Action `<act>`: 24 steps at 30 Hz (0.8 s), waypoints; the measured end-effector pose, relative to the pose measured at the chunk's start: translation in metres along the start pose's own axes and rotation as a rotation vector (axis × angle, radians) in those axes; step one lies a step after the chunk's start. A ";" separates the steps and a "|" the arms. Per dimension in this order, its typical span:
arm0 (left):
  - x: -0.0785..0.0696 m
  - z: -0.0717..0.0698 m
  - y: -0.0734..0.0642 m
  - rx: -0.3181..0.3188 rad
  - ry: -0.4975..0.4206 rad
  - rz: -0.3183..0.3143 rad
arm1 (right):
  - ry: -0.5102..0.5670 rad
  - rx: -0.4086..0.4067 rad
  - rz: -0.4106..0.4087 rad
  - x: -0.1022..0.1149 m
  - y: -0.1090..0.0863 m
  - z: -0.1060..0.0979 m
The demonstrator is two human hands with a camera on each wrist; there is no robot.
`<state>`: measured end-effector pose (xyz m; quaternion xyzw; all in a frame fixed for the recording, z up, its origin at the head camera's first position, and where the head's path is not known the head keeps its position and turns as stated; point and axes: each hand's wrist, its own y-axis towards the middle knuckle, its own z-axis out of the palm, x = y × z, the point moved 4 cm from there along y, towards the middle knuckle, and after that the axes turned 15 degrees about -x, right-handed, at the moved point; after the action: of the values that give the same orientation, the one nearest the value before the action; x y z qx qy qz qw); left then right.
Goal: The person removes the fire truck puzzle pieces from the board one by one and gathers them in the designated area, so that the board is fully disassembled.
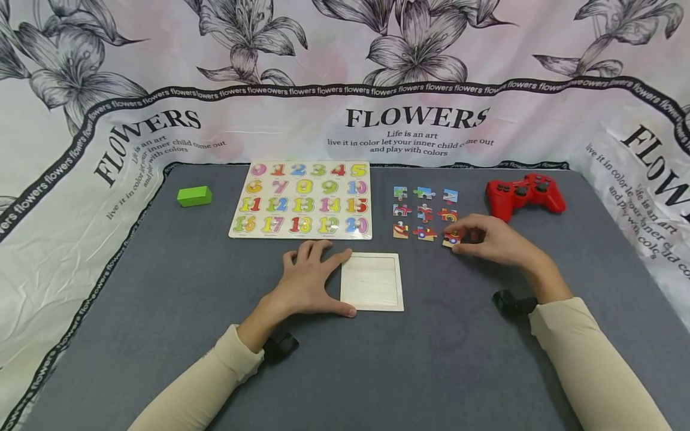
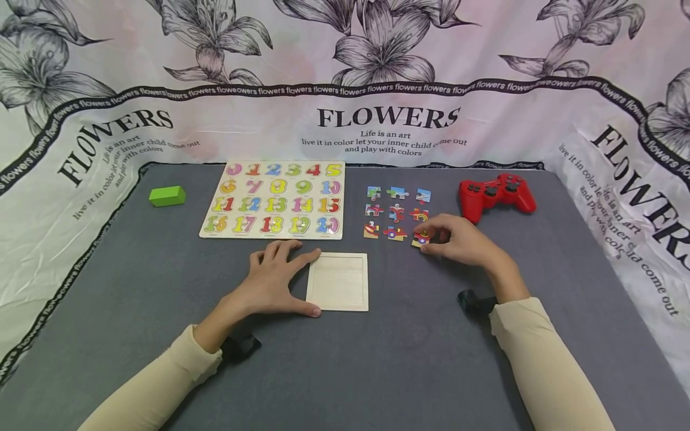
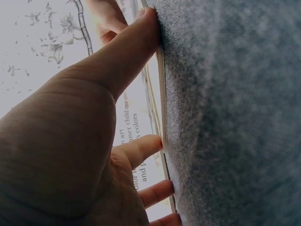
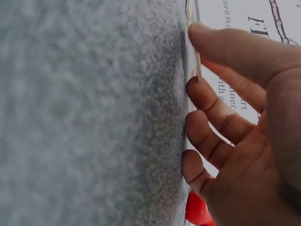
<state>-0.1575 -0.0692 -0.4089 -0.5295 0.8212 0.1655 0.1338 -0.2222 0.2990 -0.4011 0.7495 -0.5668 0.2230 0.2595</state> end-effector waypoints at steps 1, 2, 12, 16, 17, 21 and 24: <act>0.000 0.000 0.000 -0.001 -0.002 0.001 | -0.008 -0.001 -0.009 -0.001 0.001 0.000; 0.000 0.000 0.000 0.000 -0.002 0.002 | -0.017 -0.005 -0.015 -0.001 0.002 0.000; -0.001 0.000 0.002 0.004 0.009 0.003 | -0.069 -0.002 -0.047 -0.005 0.010 0.001; 0.000 0.001 0.003 0.006 0.018 0.001 | -0.082 0.019 -0.036 -0.006 0.013 0.002; 0.000 0.001 0.003 0.006 0.018 0.001 | -0.085 0.022 -0.034 -0.006 0.013 0.003; -0.001 0.003 0.005 0.008 0.019 0.000 | -0.086 0.022 -0.027 -0.005 0.013 0.002; -0.001 0.004 0.005 0.013 0.022 -0.001 | -0.088 0.019 -0.021 -0.005 0.012 0.002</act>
<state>-0.1616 -0.0647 -0.4112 -0.5310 0.8233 0.1544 0.1282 -0.2350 0.2991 -0.4044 0.7668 -0.5676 0.1925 0.2296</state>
